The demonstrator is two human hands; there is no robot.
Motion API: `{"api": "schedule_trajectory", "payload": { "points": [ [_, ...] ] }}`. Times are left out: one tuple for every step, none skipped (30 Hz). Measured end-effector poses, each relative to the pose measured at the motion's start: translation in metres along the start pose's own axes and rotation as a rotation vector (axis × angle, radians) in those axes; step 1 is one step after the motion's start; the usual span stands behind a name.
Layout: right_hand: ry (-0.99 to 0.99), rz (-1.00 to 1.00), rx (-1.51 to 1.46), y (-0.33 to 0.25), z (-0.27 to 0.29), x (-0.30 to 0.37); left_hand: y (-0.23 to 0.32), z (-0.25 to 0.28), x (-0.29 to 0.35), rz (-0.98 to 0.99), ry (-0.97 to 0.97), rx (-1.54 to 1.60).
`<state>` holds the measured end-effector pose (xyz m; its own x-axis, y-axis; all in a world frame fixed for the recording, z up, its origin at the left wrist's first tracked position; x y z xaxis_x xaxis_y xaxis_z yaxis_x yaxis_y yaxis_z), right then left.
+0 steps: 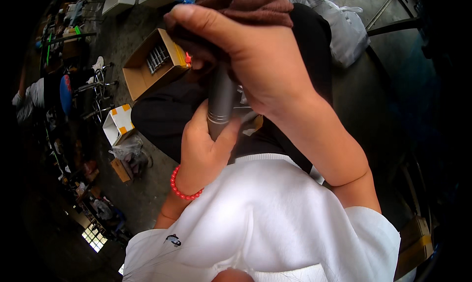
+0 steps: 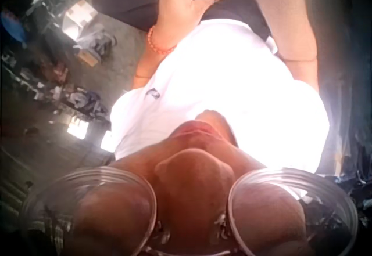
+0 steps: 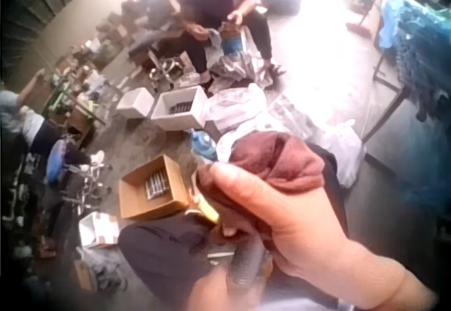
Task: The person sits on the floor and wipes cylindrical metal parts with a brown cloth. They pick up parts from a plastic bag, wipe them, and place them into a cardboard box. The person also folds the cloth during the task.
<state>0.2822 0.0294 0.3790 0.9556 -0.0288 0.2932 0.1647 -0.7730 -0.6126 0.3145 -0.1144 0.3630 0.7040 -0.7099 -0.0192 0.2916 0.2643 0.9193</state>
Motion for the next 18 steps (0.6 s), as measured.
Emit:
{"api": "schedule_trajectory", "payload": {
  "points": [
    [-0.027, -0.027, -0.108, -0.019, 0.001, 0.000, 0.001, -0.008, 0.012, 0.246, -0.119, 0.495],
    [-0.052, 0.064, -0.101, -0.035, 0.012, -0.004, 0.008, -0.019, 0.025, 0.487, -0.235, 0.987],
    [-0.077, 0.155, -0.094, -0.051, 0.021, -0.008, 0.010, -0.017, 0.026, 0.414, -0.193, 1.146],
    [-0.078, 0.206, -0.027, -0.056, 0.029, -0.009, 0.010, -0.016, 0.028, 0.338, -0.149, 1.303],
    [-0.082, 0.254, 0.039, -0.059, 0.030, -0.011, 0.011, -0.014, 0.028, 0.249, -0.094, 1.458],
    [-0.031, 0.202, 0.060, -0.055, 0.033, -0.008, 0.012, -0.013, 0.027, 0.263, -0.098, 1.470],
    [0.003, 0.176, 0.068, -0.049, 0.032, -0.005, 0.015, -0.012, 0.024, 0.278, -0.103, 1.482],
    [0.035, 0.151, 0.077, -0.044, 0.029, -0.001, 0.016, -0.013, 0.021, 0.289, -0.108, 1.495],
    [0.050, 0.148, 0.070, -0.032, 0.023, 0.002, 0.015, -0.016, 0.023, 0.266, -0.170, 1.469],
    [0.020, 0.115, 0.053, -0.022, 0.030, 0.003, 0.015, -0.015, 0.022, 0.284, -0.146, 1.398],
    [0.000, 0.083, 0.035, -0.011, 0.038, 0.004, 0.017, -0.013, 0.021, 0.314, -0.132, 1.330],
    [-0.022, 0.050, 0.020, -0.002, 0.042, 0.005, 0.020, -0.012, 0.019, 0.344, -0.119, 1.261],
    [-0.022, -0.014, 0.039, 0.000, 0.046, 0.007, 0.023, -0.009, 0.016, 0.335, -0.072, 1.122],
    [-0.032, -0.042, 0.055, -0.003, 0.040, 0.008, 0.022, -0.005, 0.017, 0.279, -0.062, 0.936],
    [-0.042, -0.070, 0.069, -0.005, 0.035, 0.009, 0.021, 0.000, 0.017, 0.223, -0.053, 0.750],
    [-0.050, -0.096, 0.080, -0.006, 0.030, 0.011, 0.021, 0.004, 0.018, 0.197, -0.034, 0.701],
    [-0.127, -0.125, 0.058, -0.010, 0.026, 0.010, 0.023, 0.007, 0.019, 0.165, -0.014, 0.649],
    [-0.115, -0.104, 0.066, -0.010, 0.026, 0.012, 0.026, 0.009, 0.020, 0.136, 0.007, 0.597]
  ]
}}
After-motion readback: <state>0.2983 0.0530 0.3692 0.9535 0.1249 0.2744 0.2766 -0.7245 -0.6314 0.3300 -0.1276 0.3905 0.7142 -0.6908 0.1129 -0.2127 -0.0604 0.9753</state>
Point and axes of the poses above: each hand's wrist, its own x-axis away from the middle knuckle, its own z-axis out of the back of the hand, y = z × x, the point moved 5 cm from there along -x, towards the middle knuckle, and after that the axes turned 14 degrees about -z, right-handed, at the moved point
